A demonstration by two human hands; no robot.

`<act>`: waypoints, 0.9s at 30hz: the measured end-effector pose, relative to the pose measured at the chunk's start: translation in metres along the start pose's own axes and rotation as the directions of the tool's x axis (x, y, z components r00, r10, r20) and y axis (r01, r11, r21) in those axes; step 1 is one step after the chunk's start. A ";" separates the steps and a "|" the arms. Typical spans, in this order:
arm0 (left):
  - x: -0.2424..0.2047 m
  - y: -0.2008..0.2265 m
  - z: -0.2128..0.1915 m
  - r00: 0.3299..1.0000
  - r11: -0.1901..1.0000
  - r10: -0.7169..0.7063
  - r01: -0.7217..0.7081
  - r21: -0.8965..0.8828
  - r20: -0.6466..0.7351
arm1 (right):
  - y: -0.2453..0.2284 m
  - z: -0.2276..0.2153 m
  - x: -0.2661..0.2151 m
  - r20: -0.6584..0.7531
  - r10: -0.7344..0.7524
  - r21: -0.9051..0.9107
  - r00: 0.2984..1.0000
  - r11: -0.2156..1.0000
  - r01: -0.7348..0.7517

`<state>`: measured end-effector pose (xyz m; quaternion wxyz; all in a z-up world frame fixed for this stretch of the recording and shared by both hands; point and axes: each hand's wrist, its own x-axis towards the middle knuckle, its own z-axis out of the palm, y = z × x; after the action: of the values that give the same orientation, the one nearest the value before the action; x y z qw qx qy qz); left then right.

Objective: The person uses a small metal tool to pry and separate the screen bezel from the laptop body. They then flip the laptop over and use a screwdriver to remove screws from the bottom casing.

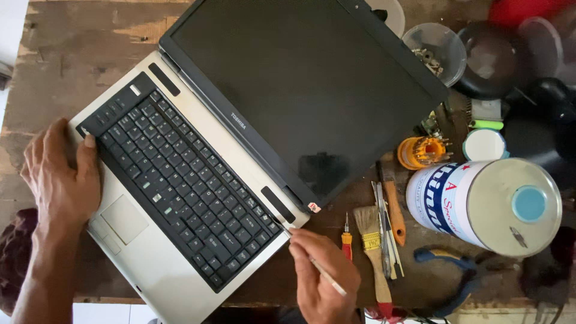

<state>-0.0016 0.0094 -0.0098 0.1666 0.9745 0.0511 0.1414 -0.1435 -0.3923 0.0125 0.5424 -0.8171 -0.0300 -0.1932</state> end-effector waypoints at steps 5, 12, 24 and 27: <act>-0.001 -0.012 0.006 0.998 0.998 0.064 -0.063 0.031 -0.021 | -0.007 -0.001 0.000 0.030 0.013 -0.057 0.999 0.998 -0.011; 0.005 -0.002 0.003 0.998 0.997 0.060 -0.059 0.058 -0.016 | -0.013 0.006 -0.003 0.000 0.067 -0.058 0.998 0.996 -0.067; 0.006 -0.006 0.003 0.999 0.999 0.052 -0.052 0.010 -0.017 | -0.011 0.002 -0.018 -0.045 0.241 -0.047 0.970 0.969 -0.243; 0.006 -0.016 0.008 0.997 0.997 0.066 -0.065 0.041 -0.037 | -0.015 0.007 -0.006 -0.003 -0.016 -0.035 1.000 0.999 0.015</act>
<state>0.0062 0.0224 -0.0210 0.1414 0.9759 0.0251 0.1643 -0.1506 -0.3789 0.0214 0.5266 -0.8258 -0.0319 -0.1994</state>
